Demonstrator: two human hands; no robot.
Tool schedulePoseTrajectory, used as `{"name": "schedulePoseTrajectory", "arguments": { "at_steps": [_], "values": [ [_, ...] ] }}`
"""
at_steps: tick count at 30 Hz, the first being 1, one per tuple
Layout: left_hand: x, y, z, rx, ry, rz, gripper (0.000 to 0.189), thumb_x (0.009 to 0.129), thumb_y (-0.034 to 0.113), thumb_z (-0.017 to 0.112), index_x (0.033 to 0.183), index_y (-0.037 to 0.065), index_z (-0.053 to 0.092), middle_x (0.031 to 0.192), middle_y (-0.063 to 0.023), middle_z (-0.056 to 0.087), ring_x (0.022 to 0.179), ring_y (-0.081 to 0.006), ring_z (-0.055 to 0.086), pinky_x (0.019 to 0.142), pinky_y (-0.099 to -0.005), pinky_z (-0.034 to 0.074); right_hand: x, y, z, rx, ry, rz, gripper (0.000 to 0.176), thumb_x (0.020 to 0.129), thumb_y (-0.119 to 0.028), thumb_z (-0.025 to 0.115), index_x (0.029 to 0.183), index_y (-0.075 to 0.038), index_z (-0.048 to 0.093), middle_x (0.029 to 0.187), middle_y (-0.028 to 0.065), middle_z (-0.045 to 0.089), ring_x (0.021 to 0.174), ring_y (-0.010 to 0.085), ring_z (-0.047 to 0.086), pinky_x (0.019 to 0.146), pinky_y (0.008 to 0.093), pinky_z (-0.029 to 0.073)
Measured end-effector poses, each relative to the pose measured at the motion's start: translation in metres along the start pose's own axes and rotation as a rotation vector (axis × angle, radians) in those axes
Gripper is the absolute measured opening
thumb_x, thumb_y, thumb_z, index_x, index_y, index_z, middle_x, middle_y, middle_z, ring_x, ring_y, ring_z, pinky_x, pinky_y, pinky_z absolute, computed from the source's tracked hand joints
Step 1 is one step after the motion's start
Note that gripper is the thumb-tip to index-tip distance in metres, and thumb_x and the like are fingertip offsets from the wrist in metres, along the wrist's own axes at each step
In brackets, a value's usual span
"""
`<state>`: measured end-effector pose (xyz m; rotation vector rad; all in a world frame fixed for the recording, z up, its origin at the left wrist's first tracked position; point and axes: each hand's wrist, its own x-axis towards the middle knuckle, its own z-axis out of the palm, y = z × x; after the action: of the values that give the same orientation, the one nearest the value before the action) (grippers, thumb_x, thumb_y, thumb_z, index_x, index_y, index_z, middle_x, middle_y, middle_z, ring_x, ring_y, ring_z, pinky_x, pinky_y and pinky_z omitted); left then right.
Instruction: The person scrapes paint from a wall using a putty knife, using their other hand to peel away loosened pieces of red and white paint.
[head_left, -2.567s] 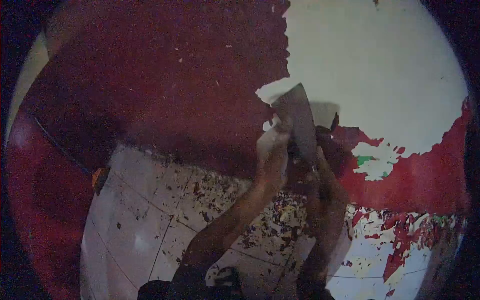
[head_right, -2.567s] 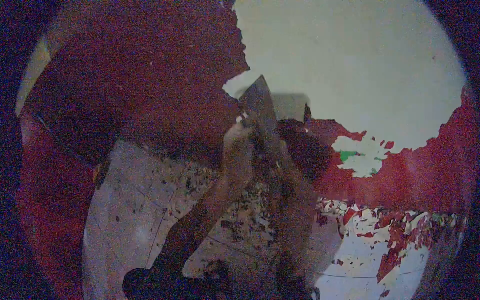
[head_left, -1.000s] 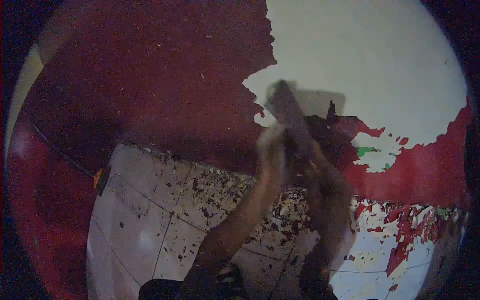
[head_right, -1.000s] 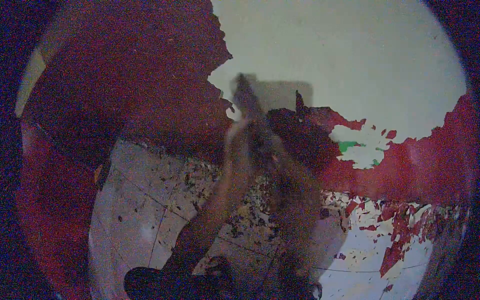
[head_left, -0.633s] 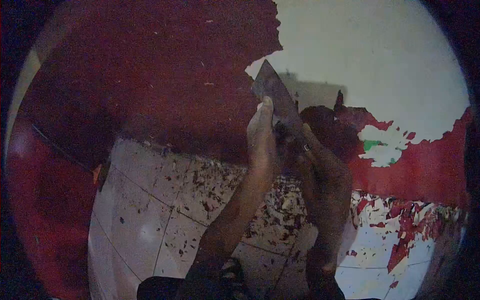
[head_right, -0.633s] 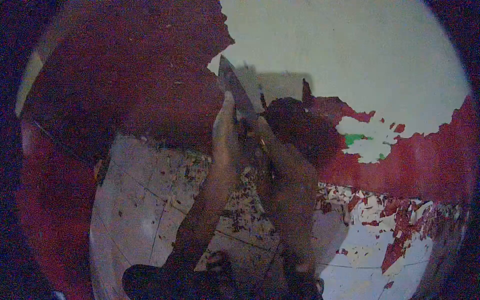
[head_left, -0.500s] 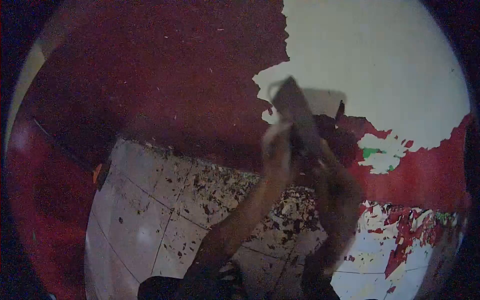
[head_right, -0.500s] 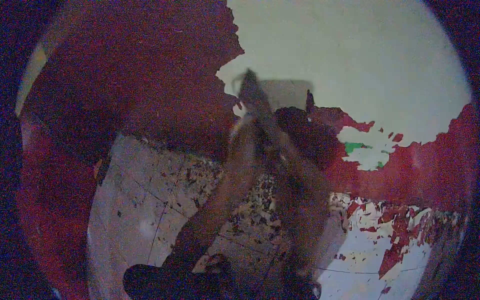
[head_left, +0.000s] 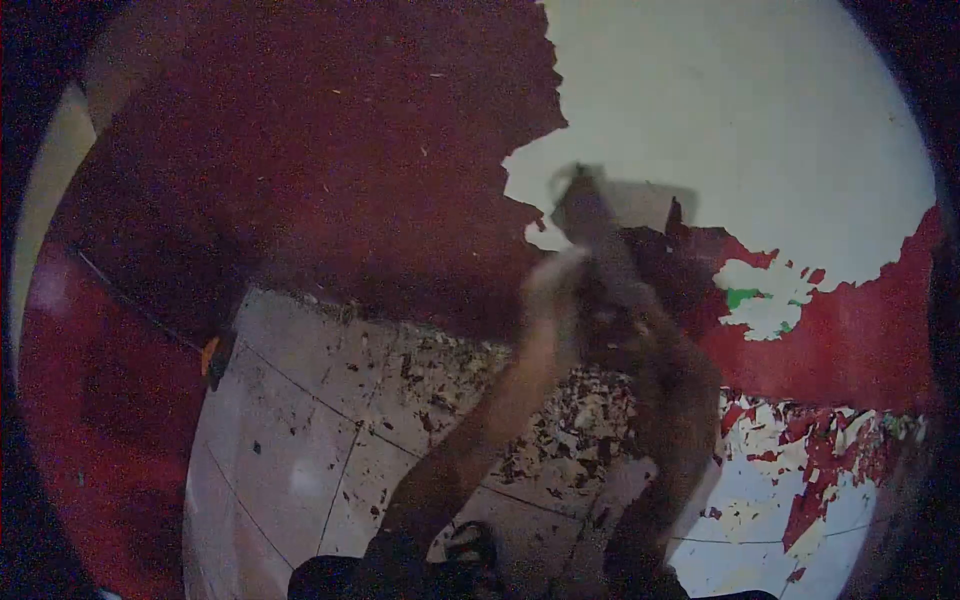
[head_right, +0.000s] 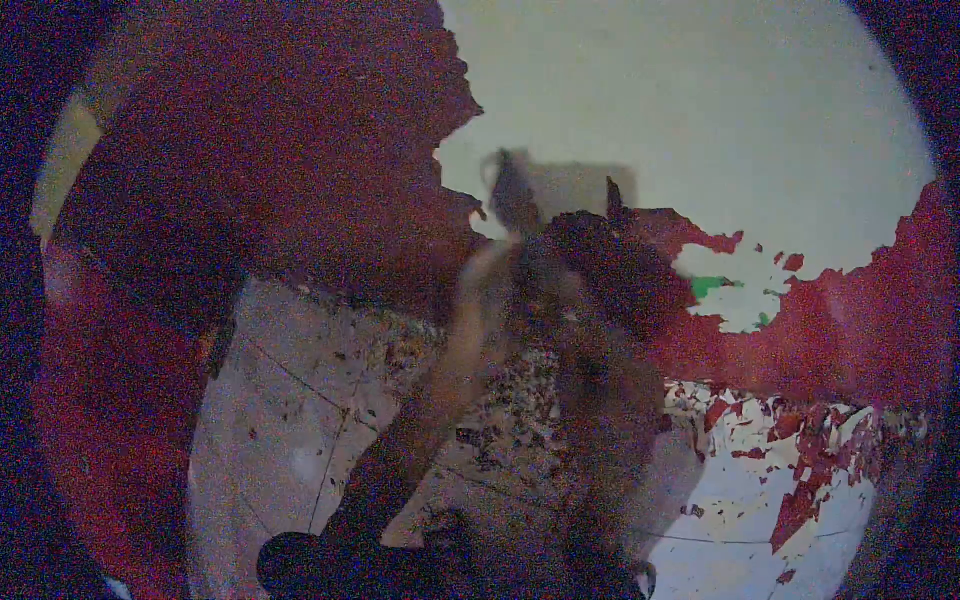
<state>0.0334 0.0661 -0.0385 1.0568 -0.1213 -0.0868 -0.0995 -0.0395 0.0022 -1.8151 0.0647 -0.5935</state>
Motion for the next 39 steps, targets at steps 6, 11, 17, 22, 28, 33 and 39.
{"name": "schedulePoseTrajectory", "arguments": {
  "at_steps": [6,11,17,22,28,33,39],
  "values": [
    [-0.018,-0.003,0.016,-0.286,-0.264,-0.035,0.023,0.092,0.024,0.053,0.105,0.005,0.055,0.091,-0.0042,0.058,0.081,-0.0147,0.057,0.068,-0.0302,0.049,0.01,-0.02,-0.03,-0.154,-0.126,0.024,0.037,0.089,-0.009,0.056,0.126,-0.007,0.055,0.105,0.0141,0.066,0.093,0.0134,0.062,0.081,0.0312,0.05],
    [-0.025,-0.001,0.054,-0.277,0.085,-0.189,0.027,0.093,0.032,0.053,0.103,0.007,0.054,0.088,-0.0046,0.058,0.074,-0.0157,0.059,0.066,-0.0302,0.052,0.015,-0.005,-0.028,-0.231,-0.064,-0.06,0.039,0.087,-0.006,0.057,0.126,-0.007,0.054,0.109,0.0143,0.065,0.093,0.0125,0.061,0.083,0.0313,0.049],
    [-0.027,-0.013,0.04,-0.174,0.106,-0.103,0.037,0.093,0.044,0.047,0.099,0.008,0.054,0.088,-0.0068,0.058,0.075,-0.0186,0.06,0.07,-0.0337,0.051,0.007,0.004,-0.027,-0.054,-0.103,-0.075,0.039,0.086,-0.002,0.058,0.125,-0.006,0.056,0.111,0.0145,0.065,0.096,0.0166,0.063,0.083,0.0318,0.049],
    [-0.027,-0.008,0.03,-0.232,-0.071,-0.109,0.032,0.092,0.04,0.048,0.097,0.008,0.054,0.084,-0.0061,0.056,0.072,-0.0166,0.057,0.067,-0.0316,0.049,0.008,-0.016,-0.022,-0.362,-0.095,-0.068,0.038,0.085,-0.002,0.058,0.123,-0.008,0.057,0.109,0.0161,0.065,0.094,0.0193,0.065,0.082,0.0329,0.049],
    [-0.042,0.023,0.036,-0.377,-0.253,-0.155,0.032,0.092,0.039,0.049,0.098,0.008,0.054,0.08,-0.0044,0.054,0.069,-0.0155,0.054,0.062,-0.0335,0.049,0.011,-0.039,-0.02,-0.289,-0.064,-0.044,0.038,0.085,-0.001,0.058,0.122,-0.009,0.058,0.107,0.0165,0.066,0.093,0.0187,0.065,0.08,0.0318,0.05],
    [-0.001,-0.046,0.008,-0.094,-0.061,0.019,0.038,0.09,0.045,0.05,0.101,0.008,0.053,0.085,-0.0047,0.056,0.068,-0.0168,0.054,0.056,-0.0355,0.049,-0.001,-0.022,-0.009,-0.018,0.094,0.012,0.039,0.085,-0.001,0.058,0.123,-0.01,0.058,0.103,0.0138,0.067,0.091,0.0165,0.064,0.08,0.0312,0.05],
    [-0.027,0.018,0.039,-0.143,-0.024,-0.206,0.037,0.089,0.042,0.052,0.105,0.008,0.053,0.088,-0.0045,0.057,0.07,-0.0162,0.055,0.057,-0.0314,0.048,0.008,-0.02,-0.024,-0.018,-0.105,-0.037,0.042,0.085,0.0,0.058,0.126,-0.008,0.055,0.1,0.0136,0.067,0.089,0.0146,0.063,0.078,0.0308,0.05]
  ]
}}
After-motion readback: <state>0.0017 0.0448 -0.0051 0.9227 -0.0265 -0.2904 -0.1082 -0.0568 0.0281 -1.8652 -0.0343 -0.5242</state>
